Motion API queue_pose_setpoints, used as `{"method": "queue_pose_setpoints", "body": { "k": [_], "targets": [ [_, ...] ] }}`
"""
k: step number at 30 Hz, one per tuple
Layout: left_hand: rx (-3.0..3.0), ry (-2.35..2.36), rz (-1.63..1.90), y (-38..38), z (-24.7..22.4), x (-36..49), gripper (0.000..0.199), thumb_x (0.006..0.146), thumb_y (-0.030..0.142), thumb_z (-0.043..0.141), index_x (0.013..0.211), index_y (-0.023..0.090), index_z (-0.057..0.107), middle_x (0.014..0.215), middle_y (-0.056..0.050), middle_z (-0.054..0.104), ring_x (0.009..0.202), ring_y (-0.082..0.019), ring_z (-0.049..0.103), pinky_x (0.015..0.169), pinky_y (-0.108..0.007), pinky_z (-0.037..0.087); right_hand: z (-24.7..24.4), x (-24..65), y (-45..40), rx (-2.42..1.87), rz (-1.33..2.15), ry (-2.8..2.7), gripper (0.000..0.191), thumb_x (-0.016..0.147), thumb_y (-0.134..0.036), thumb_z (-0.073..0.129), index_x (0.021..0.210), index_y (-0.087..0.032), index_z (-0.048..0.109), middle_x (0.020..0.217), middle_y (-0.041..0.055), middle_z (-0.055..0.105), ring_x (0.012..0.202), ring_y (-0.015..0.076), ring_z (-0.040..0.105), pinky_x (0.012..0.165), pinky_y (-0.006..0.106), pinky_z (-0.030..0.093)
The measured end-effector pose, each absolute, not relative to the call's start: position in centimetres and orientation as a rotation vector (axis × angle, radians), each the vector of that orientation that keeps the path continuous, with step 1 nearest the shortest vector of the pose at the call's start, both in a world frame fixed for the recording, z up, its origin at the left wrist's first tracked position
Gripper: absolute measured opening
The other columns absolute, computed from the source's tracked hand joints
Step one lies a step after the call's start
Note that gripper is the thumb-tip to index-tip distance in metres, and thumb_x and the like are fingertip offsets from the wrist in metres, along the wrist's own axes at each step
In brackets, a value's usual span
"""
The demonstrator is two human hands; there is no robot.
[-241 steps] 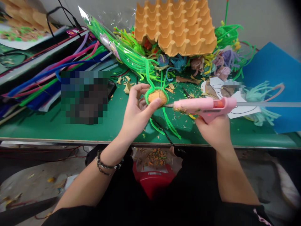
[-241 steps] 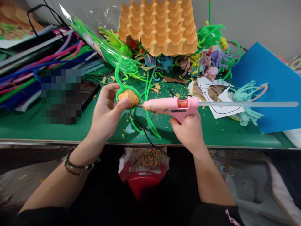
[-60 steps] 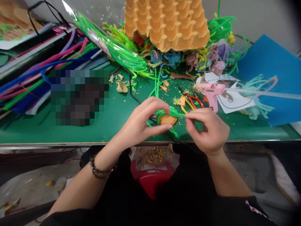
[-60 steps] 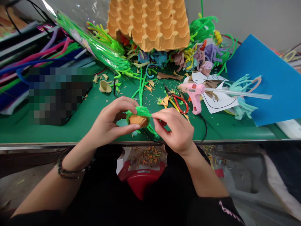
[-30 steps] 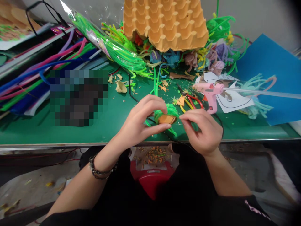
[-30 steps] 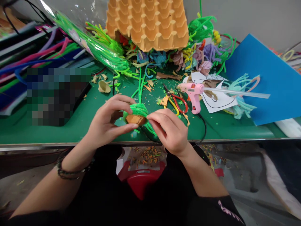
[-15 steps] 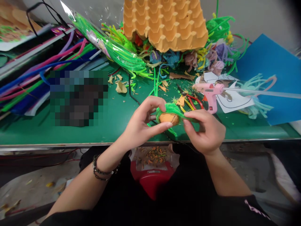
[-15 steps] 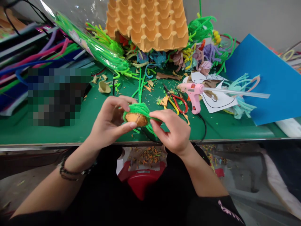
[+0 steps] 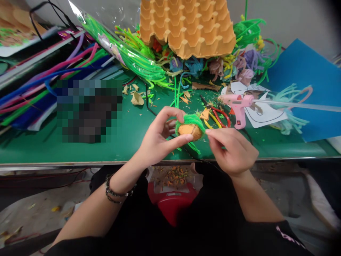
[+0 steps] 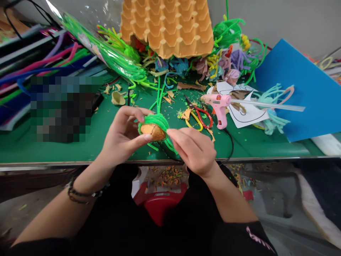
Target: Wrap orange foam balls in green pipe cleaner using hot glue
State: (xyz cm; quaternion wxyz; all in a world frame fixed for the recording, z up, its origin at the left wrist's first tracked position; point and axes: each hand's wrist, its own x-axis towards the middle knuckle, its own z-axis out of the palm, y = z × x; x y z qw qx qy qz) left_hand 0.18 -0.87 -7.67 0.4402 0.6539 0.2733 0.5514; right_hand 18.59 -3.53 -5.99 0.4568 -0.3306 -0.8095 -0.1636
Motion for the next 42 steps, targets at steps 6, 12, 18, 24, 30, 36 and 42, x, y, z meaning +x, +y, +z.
{"method": "queue_pose_setpoints", "body": {
  "k": [6,12,18,24,30,36,42],
  "targets": [
    [1.645,0.695,1.371,-0.84,-7.7,0.25,0.034,0.077,0.044,0.068,0.09,0.023,0.044,0.097,-0.002,0.056,0.073,-0.009,0.057,0.059,-0.02,0.049,-6.16,18.82,-3.64,-0.806,-0.618,-2.068,0.021,0.082,-0.007,0.06,0.101,-0.015,0.063,0.078,0.0027,0.069,0.069,0.0121,0.065,0.064,0.022,0.053],
    [1.648,0.728,1.374,-0.83,-7.79,0.32,0.035,0.077,0.046,0.067,0.091,0.023,0.044,0.091,-0.001,0.055,0.069,-0.009,0.056,0.055,-0.021,0.047,-6.3,18.61,-3.59,-0.819,-0.603,-2.085,0.022,0.082,-0.008,0.06,0.103,-0.015,0.062,0.078,0.0024,0.069,0.07,0.0122,0.064,0.066,0.023,0.053],
    [1.56,0.668,1.392,-0.57,-7.76,0.28,0.035,0.075,0.042,0.07,0.09,0.023,0.045,0.094,-0.001,0.054,0.073,-0.009,0.056,0.059,-0.02,0.051,-6.36,18.39,-3.26,-0.806,-0.408,-2.019,0.026,0.079,-0.006,0.062,0.103,-0.017,0.06,0.081,0.0022,0.07,0.072,0.0111,0.066,0.07,0.021,0.054],
    [1.49,0.628,1.352,-0.14,-8.01,-0.03,0.034,0.077,0.042,0.068,0.091,0.025,0.043,0.095,0.0,0.054,0.073,-0.009,0.056,0.06,-0.02,0.054,-6.49,18.47,-3.3,-0.808,-0.407,-1.988,0.029,0.08,-0.007,0.061,0.107,-0.019,0.059,0.082,0.0005,0.072,0.075,0.0113,0.067,0.07,0.021,0.055],
    [1.521,0.642,1.347,-0.2,-8.04,-0.07,0.032,0.078,0.042,0.066,0.091,0.025,0.043,0.096,0.0,0.055,0.072,-0.009,0.056,0.059,-0.02,0.053,-6.39,18.44,-3.51,-0.824,-0.432,-2.008,0.025,0.082,-0.008,0.06,0.104,-0.019,0.06,0.081,0.0012,0.071,0.073,0.0116,0.067,0.068,0.022,0.055],
    [1.463,0.626,1.375,-0.27,-8.05,0.2,0.032,0.076,0.04,0.069,0.09,0.024,0.045,0.093,0.001,0.053,0.07,-0.007,0.054,0.058,-0.018,0.052,-6.24,18.27,-3.59,-0.827,-0.482,-2.024,0.021,0.081,-0.006,0.061,0.099,-0.017,0.061,0.078,0.0017,0.07,0.072,0.0103,0.066,0.068,0.019,0.055],
    [1.511,0.664,1.359,-0.25,-8.16,0.16,0.032,0.077,0.041,0.068,0.09,0.024,0.044,0.096,0.0,0.054,0.07,-0.008,0.054,0.058,-0.019,0.051,-6.45,18.29,-3.48,-0.84,-0.508,-2.037,0.021,0.082,-0.008,0.061,0.099,-0.019,0.061,0.079,0.0014,0.069,0.072,0.0109,0.066,0.068,0.02,0.055]
  ]
}}
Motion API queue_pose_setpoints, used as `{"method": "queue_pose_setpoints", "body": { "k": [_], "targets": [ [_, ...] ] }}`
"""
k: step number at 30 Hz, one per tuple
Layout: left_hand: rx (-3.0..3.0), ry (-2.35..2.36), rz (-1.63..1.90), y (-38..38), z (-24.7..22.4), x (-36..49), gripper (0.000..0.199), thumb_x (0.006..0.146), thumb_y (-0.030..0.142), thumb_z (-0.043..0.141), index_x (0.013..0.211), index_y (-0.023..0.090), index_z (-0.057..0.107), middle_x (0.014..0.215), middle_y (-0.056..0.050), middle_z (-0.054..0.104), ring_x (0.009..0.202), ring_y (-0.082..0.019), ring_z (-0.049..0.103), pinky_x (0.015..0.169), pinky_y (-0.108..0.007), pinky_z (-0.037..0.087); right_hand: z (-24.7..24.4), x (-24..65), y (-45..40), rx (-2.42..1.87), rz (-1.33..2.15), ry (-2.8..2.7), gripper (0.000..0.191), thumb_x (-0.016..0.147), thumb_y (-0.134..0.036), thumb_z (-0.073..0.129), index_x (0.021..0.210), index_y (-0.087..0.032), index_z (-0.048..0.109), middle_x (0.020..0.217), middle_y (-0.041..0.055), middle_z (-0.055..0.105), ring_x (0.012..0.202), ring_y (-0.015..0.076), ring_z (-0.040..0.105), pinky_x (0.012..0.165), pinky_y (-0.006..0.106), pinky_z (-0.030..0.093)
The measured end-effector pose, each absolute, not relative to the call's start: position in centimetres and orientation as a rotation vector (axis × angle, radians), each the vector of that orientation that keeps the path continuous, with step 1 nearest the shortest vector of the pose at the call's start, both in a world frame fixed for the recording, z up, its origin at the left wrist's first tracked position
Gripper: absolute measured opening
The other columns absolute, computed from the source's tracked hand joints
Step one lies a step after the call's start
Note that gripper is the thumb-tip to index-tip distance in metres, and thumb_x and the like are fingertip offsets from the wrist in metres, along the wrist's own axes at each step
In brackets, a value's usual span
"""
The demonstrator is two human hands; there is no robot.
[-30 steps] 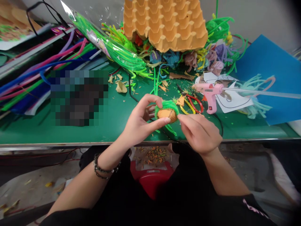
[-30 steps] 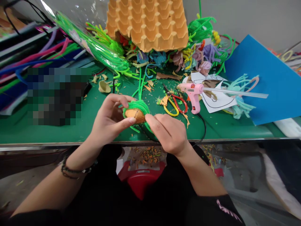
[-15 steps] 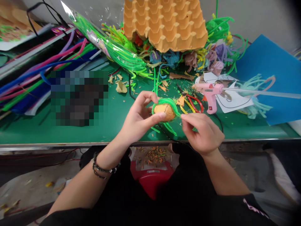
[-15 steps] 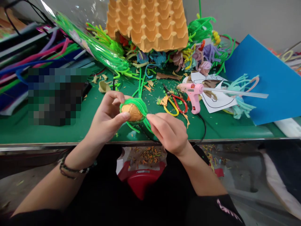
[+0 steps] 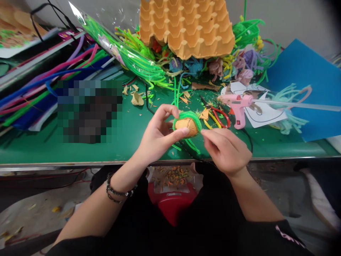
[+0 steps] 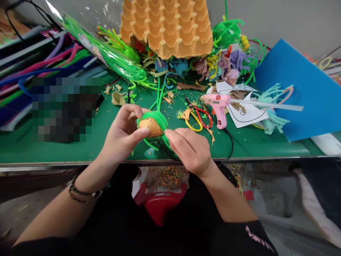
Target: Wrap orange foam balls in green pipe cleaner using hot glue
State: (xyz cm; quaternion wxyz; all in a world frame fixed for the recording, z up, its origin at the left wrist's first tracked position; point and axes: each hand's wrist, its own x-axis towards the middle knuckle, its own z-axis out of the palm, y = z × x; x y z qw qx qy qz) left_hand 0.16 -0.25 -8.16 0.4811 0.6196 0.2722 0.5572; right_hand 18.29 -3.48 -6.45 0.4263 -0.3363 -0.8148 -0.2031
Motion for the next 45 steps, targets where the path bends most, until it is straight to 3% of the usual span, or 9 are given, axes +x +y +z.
{"method": "queue_pose_setpoints", "body": {
  "k": [6,15,38,45],
  "targets": [
    [1.511,0.604,1.374,-0.22,-8.01,0.11,0.03,0.077,0.036,0.069,0.086,0.023,0.044,0.093,0.001,0.053,0.071,-0.008,0.055,0.058,-0.02,0.05,-6.41,18.22,-3.37,-0.821,-0.444,-2.028,0.022,0.081,-0.007,0.061,0.099,-0.019,0.06,0.079,0.0011,0.069,0.072,0.0102,0.065,0.067,0.02,0.054],
    [1.587,0.414,1.397,0.05,-8.09,-0.03,0.036,0.071,0.021,0.075,0.088,0.022,0.043,0.102,0.0,0.053,0.086,-0.009,0.059,0.071,-0.02,0.053,-6.36,17.98,-3.62,-0.89,0.07,-1.827,0.019,0.078,-0.017,0.061,0.096,-0.023,0.059,0.075,-0.0037,0.063,0.059,0.0087,0.056,0.052,0.022,0.048],
    [1.733,0.528,1.359,-0.28,-8.35,-0.05,0.04,0.074,0.035,0.073,0.095,0.023,0.041,0.105,-0.002,0.052,0.091,-0.011,0.059,0.076,-0.022,0.054,-5.77,17.91,-3.51,-0.898,0.014,-1.895,0.012,0.079,-0.012,0.063,0.085,-0.021,0.058,0.075,-0.0022,0.066,0.061,0.0078,0.058,0.053,0.021,0.048],
    [1.668,0.462,1.379,-0.32,-8.43,0.21,0.038,0.073,0.026,0.075,0.094,0.022,0.043,0.104,-0.002,0.051,0.091,-0.009,0.058,0.076,-0.018,0.053,-5.96,17.99,-3.52,-0.889,0.106,-1.851,0.012,0.077,-0.011,0.056,0.083,-0.021,0.059,0.074,-0.0023,0.064,0.059,0.0088,0.055,0.054,0.024,0.047]
  ]
}}
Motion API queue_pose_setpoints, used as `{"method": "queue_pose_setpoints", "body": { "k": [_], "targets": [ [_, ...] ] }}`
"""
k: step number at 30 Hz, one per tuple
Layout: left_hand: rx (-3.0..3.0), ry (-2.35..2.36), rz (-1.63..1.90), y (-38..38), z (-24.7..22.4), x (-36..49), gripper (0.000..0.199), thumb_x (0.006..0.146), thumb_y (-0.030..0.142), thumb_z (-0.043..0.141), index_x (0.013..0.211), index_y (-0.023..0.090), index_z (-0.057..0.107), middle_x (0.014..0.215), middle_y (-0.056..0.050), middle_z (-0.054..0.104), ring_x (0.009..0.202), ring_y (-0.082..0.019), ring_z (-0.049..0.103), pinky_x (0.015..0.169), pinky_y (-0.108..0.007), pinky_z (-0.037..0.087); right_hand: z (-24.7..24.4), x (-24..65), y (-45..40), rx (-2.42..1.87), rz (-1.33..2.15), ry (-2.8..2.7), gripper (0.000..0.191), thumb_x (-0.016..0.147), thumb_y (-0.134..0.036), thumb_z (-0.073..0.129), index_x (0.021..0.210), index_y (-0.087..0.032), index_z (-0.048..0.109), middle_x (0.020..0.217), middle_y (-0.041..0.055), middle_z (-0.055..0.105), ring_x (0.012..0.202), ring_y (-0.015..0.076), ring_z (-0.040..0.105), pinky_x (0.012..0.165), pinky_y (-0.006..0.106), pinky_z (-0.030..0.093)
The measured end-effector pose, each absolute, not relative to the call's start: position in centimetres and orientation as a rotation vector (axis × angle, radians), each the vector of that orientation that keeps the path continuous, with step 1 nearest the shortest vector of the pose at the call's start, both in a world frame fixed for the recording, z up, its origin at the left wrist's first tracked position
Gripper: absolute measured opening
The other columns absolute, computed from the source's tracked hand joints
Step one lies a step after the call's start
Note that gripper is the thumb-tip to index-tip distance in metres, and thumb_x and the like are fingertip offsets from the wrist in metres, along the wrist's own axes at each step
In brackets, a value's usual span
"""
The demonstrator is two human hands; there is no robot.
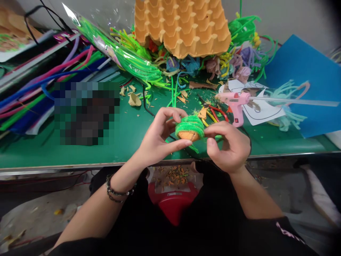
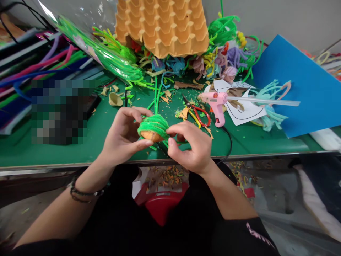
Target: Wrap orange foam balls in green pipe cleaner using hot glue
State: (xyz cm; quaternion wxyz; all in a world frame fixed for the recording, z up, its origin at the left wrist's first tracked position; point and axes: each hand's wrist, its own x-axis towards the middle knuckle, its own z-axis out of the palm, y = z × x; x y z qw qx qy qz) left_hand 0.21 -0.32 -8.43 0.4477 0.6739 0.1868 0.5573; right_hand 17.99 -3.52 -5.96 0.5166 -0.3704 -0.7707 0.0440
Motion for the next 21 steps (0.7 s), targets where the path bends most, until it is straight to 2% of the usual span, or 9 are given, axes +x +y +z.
{"method": "queue_pose_setpoints", "body": {
  "k": [14,21],
  "targets": [
    [1.726,0.538,1.398,-0.37,-8.52,0.24,0.04,0.072,0.029,0.075,0.094,0.022,0.042,0.104,-0.002,0.052,0.092,-0.01,0.058,0.075,-0.019,0.053,-5.92,18.05,-3.31,-0.926,0.082,-1.877,0.011,0.076,-0.013,0.063,0.082,-0.022,0.06,0.073,-0.0032,0.066,0.059,0.0083,0.058,0.053,0.022,0.048],
    [1.801,0.635,1.41,-0.29,-8.71,0.16,0.042,0.073,0.038,0.074,0.094,0.022,0.04,0.105,-0.004,0.053,0.093,-0.012,0.06,0.074,-0.021,0.054,-5.8,17.87,-3.41,-1.009,0.059,-1.873,0.009,0.078,-0.013,0.061,0.079,-0.021,0.061,0.07,-0.0044,0.067,0.056,0.0073,0.058,0.05,0.021,0.048]
  ]
}}
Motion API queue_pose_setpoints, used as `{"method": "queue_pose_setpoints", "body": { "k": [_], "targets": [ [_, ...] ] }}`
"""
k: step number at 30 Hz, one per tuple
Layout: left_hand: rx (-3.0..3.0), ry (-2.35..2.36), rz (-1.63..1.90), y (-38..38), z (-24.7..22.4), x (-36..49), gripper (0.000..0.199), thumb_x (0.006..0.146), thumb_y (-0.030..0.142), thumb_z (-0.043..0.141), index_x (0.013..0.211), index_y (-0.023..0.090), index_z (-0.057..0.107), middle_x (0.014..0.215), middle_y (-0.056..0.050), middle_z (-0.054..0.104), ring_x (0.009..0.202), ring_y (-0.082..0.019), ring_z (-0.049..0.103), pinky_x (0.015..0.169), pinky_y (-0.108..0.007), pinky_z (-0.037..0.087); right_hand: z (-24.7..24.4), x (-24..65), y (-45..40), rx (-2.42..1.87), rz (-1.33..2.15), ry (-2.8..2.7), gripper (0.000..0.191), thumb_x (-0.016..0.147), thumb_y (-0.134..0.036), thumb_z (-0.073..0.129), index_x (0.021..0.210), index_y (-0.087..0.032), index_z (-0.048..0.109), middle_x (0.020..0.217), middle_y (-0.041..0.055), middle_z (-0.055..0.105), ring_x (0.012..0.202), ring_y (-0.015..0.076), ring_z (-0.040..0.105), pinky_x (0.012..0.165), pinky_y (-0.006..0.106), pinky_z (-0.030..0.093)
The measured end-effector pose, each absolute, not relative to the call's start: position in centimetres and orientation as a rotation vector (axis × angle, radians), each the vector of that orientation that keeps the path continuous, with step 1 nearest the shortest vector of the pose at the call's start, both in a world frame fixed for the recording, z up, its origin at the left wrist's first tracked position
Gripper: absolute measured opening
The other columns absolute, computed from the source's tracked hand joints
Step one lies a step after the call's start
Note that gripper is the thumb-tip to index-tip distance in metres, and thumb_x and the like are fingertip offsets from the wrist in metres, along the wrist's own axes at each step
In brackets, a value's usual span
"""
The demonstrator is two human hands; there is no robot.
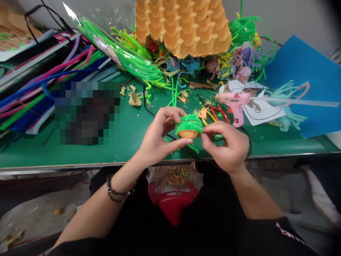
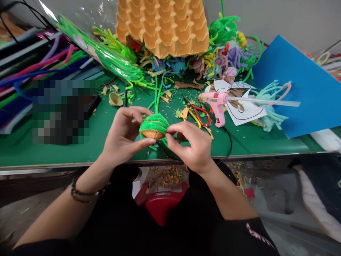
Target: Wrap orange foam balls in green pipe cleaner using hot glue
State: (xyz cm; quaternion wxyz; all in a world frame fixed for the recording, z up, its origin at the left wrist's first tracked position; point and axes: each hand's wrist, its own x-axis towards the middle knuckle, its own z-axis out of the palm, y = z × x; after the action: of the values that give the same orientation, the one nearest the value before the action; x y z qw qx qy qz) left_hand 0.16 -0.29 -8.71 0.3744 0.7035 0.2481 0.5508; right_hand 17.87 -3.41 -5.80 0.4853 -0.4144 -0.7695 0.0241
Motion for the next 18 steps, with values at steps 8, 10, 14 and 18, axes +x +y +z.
{"method": "queue_pose_setpoints", "body": {
  "k": [8,10,14,18],
  "targets": [
    [1.801,0.621,1.419,-0.32,-8.73,0.21,0.042,0.073,0.035,0.074,0.094,0.022,0.041,0.106,-0.004,0.053,0.095,-0.012,0.059,0.076,-0.021,0.054,-5.77,17.9,-3.43,-1.004,0.053,-1.853,0.01,0.078,-0.011,0.062,0.077,-0.021,0.062,0.069,-0.0045,0.067,0.057,0.0071,0.059,0.051,0.02,0.048],
    [1.801,0.615,1.425,-0.34,-8.7,0.23,0.041,0.073,0.034,0.075,0.094,0.022,0.041,0.105,-0.003,0.053,0.095,-0.011,0.059,0.077,-0.021,0.054,-5.8,17.89,-3.42,-1.011,0.054,-1.855,0.009,0.078,-0.012,0.061,0.077,-0.021,0.062,0.069,-0.0042,0.067,0.057,0.0074,0.059,0.05,0.02,0.048],
    [1.809,0.627,1.441,-0.33,-8.7,0.26,0.042,0.072,0.035,0.075,0.093,0.022,0.042,0.102,-0.002,0.053,0.095,-0.011,0.058,0.079,-0.022,0.054,-5.77,17.79,-3.41,-1.029,0.057,-1.861,0.009,0.078,-0.012,0.06,0.076,-0.021,0.061,0.068,-0.0037,0.066,0.057,0.0083,0.059,0.05,0.021,0.048],
    [1.822,0.634,1.448,-0.15,-8.8,0.21,0.042,0.072,0.036,0.075,0.093,0.022,0.042,0.101,-0.002,0.053,0.093,-0.011,0.059,0.079,-0.021,0.054,-5.66,17.67,-3.36,-1.027,0.041,-1.871,0.01,0.079,-0.011,0.059,0.076,-0.02,0.06,0.068,-0.0033,0.066,0.057,0.0084,0.059,0.051,0.021,0.047]
  ]
}}
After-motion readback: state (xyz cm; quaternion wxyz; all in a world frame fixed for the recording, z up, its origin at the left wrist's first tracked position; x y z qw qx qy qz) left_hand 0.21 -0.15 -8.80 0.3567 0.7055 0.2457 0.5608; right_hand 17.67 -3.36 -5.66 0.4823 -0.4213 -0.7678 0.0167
